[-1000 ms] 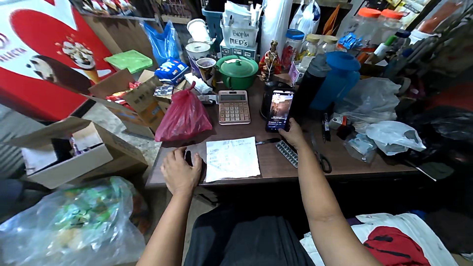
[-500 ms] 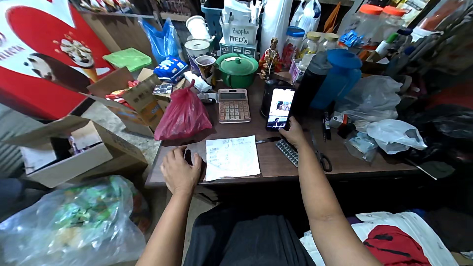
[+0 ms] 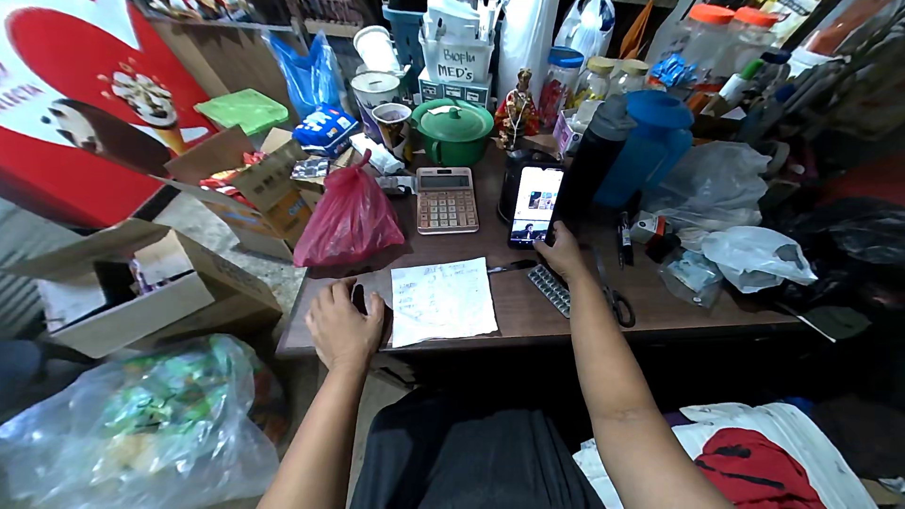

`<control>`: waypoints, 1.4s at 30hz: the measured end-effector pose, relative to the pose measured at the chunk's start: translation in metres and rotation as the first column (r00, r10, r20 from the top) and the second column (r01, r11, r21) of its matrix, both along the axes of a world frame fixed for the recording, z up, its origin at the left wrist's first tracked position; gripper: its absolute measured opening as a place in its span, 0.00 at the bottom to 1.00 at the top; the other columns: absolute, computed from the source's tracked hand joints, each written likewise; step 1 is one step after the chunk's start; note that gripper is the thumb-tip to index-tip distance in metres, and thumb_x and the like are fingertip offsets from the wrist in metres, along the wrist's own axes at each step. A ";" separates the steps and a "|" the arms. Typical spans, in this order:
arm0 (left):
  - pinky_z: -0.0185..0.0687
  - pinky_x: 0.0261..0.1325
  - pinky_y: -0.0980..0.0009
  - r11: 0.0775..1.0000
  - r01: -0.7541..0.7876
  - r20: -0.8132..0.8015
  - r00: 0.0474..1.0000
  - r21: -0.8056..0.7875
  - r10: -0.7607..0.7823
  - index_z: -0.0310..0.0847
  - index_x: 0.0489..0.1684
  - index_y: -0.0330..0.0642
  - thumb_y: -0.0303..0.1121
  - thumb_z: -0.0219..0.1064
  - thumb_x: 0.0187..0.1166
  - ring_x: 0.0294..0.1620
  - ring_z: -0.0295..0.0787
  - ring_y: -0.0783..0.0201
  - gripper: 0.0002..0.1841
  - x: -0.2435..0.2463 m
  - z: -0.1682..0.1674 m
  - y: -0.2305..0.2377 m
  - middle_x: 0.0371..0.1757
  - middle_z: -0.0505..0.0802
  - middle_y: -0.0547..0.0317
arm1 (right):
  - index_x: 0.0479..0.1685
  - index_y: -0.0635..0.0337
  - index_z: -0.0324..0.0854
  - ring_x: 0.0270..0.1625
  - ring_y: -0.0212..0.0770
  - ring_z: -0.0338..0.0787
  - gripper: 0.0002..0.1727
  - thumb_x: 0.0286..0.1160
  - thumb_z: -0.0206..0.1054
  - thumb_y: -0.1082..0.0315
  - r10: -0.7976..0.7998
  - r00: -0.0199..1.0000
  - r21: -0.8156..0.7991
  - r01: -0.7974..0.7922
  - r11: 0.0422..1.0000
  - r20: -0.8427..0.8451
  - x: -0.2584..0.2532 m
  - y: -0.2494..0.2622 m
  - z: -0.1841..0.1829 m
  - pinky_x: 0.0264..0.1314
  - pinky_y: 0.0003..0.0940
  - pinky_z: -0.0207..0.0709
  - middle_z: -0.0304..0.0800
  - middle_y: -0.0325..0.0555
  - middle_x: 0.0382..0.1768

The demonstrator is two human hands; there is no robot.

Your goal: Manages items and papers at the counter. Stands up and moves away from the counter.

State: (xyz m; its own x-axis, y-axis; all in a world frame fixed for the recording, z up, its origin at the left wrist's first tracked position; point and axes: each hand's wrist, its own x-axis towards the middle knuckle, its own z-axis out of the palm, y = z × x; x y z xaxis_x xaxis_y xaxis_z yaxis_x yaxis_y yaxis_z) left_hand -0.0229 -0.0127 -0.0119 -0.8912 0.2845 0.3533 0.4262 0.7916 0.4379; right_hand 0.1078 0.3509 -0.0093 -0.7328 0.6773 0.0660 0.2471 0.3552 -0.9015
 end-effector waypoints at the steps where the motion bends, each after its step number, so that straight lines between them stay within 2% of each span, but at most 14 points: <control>1: 0.63 0.71 0.30 1.000 -0.001 0.004 1.000 -0.001 0.001 0.80 0.66 0.33 0.50 0.59 0.77 0.71 0.77 0.27 0.30 0.000 0.000 0.000 0.67 0.84 0.27 | 0.75 0.75 0.67 0.70 0.57 0.85 0.31 0.75 0.72 0.71 0.001 1.000 -0.007 -0.001 1.000 -0.005 0.000 0.000 0.000 0.73 0.52 0.77 0.82 0.71 0.67; 9: 0.62 0.72 0.29 1.000 0.004 0.001 1.000 0.001 -0.004 0.81 0.65 0.33 0.50 0.58 0.77 0.72 0.77 0.27 0.30 0.000 0.001 -0.001 0.68 0.84 0.28 | 0.74 0.74 0.68 0.69 0.56 0.86 0.29 0.77 0.70 0.70 -0.001 1.000 0.009 0.001 1.000 -0.009 -0.001 -0.001 0.000 0.73 0.51 0.77 0.83 0.70 0.65; 14: 0.61 0.72 0.29 1.000 -0.003 0.008 1.000 -0.004 0.003 0.81 0.66 0.35 0.51 0.58 0.77 0.73 0.76 0.27 0.29 0.001 0.002 0.000 0.68 0.84 0.29 | 0.76 0.75 0.66 0.71 0.56 0.84 0.31 0.77 0.70 0.71 -0.003 1.000 -0.003 0.003 1.000 -0.018 -0.001 -0.001 0.001 0.76 0.51 0.75 0.82 0.71 0.67; 18: 0.61 0.72 0.29 1.000 0.000 0.005 1.000 0.000 0.000 0.81 0.65 0.34 0.50 0.58 0.77 0.73 0.76 0.28 0.29 0.000 0.001 0.000 0.68 0.84 0.29 | 0.74 0.75 0.68 0.68 0.55 0.85 0.28 0.78 0.69 0.70 -0.008 1.000 -0.006 0.008 1.000 -0.029 -0.002 -0.001 0.000 0.73 0.50 0.76 0.83 0.71 0.65; 21: 0.62 0.72 0.30 1.000 -0.003 0.003 1.000 0.001 0.003 0.82 0.64 0.34 0.50 0.59 0.77 0.73 0.76 0.28 0.29 0.000 0.001 0.000 0.68 0.84 0.30 | 0.76 0.75 0.67 0.72 0.56 0.83 0.29 0.79 0.68 0.70 -0.003 0.999 -0.010 0.003 1.000 -0.034 -0.002 0.000 0.000 0.76 0.50 0.74 0.81 0.71 0.68; 24: 0.62 0.71 0.30 1.000 -0.004 0.000 1.000 -0.001 0.004 0.82 0.64 0.34 0.51 0.58 0.77 0.72 0.76 0.28 0.29 0.000 0.000 0.000 0.67 0.84 0.29 | 0.74 0.75 0.68 0.70 0.55 0.85 0.25 0.83 0.65 0.69 -0.001 0.999 -0.013 0.001 1.000 -0.045 -0.003 0.001 -0.003 0.75 0.50 0.75 0.83 0.70 0.66; 28: 0.61 0.72 0.30 1.000 -0.003 0.010 1.000 -0.002 0.003 0.82 0.65 0.34 0.50 0.58 0.77 0.73 0.76 0.28 0.29 0.000 0.000 0.000 0.68 0.84 0.29 | 0.75 0.74 0.69 0.71 0.54 0.84 0.24 0.90 0.57 0.63 -0.003 0.999 -0.025 0.002 1.000 -0.046 -0.001 -0.002 0.003 0.76 0.50 0.74 0.83 0.69 0.66; 34: 0.62 0.71 0.30 1.000 -0.009 -0.001 1.000 -0.004 0.009 0.82 0.64 0.35 0.51 0.57 0.77 0.72 0.77 0.28 0.29 0.000 -0.001 0.000 0.67 0.84 0.30 | 0.71 0.75 0.71 0.63 0.56 0.86 0.24 0.94 0.51 0.60 -0.010 1.000 -0.017 0.010 1.000 -0.029 -0.001 -0.002 0.003 0.70 0.53 0.75 0.85 0.71 0.58; 37: 0.62 0.71 0.29 1.000 -0.006 0.006 1.000 -0.005 0.006 0.82 0.64 0.34 0.51 0.57 0.77 0.72 0.77 0.27 0.29 0.001 0.001 0.000 0.67 0.84 0.29 | 0.64 0.75 0.74 0.57 0.52 0.84 0.25 0.96 0.48 0.57 -0.018 0.999 -0.001 0.018 1.000 -0.051 -0.001 -0.002 0.004 0.65 0.49 0.74 0.84 0.67 0.53; 39: 0.62 0.72 0.29 1.000 -0.001 0.018 1.000 -0.010 0.001 0.82 0.65 0.34 0.51 0.58 0.78 0.72 0.77 0.27 0.29 0.001 0.003 0.000 0.68 0.84 0.29 | 0.62 0.76 0.75 0.60 0.52 0.84 0.27 0.96 0.45 0.55 -0.022 0.998 0.010 0.023 1.000 -0.062 0.000 -0.003 0.005 0.68 0.49 0.73 0.84 0.67 0.55; 42: 0.62 0.71 0.29 1.000 0.001 0.013 1.000 -0.009 -0.001 0.82 0.64 0.34 0.51 0.58 0.77 0.72 0.77 0.27 0.29 0.001 0.002 0.000 0.68 0.84 0.29 | 0.68 0.76 0.75 0.70 0.53 0.81 0.29 0.97 0.43 0.54 -0.030 0.997 0.004 0.030 1.000 -0.067 0.002 -0.006 0.010 0.77 0.49 0.69 0.82 0.70 0.64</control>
State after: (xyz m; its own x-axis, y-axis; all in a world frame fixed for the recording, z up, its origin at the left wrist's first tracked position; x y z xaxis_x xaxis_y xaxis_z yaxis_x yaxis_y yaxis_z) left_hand -0.0219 -0.0131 -0.0097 -0.8955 0.2888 0.3387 0.4214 0.7950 0.4364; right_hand 0.1102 0.3451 0.0007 -0.7061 0.6982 0.1181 0.1967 0.3535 -0.9145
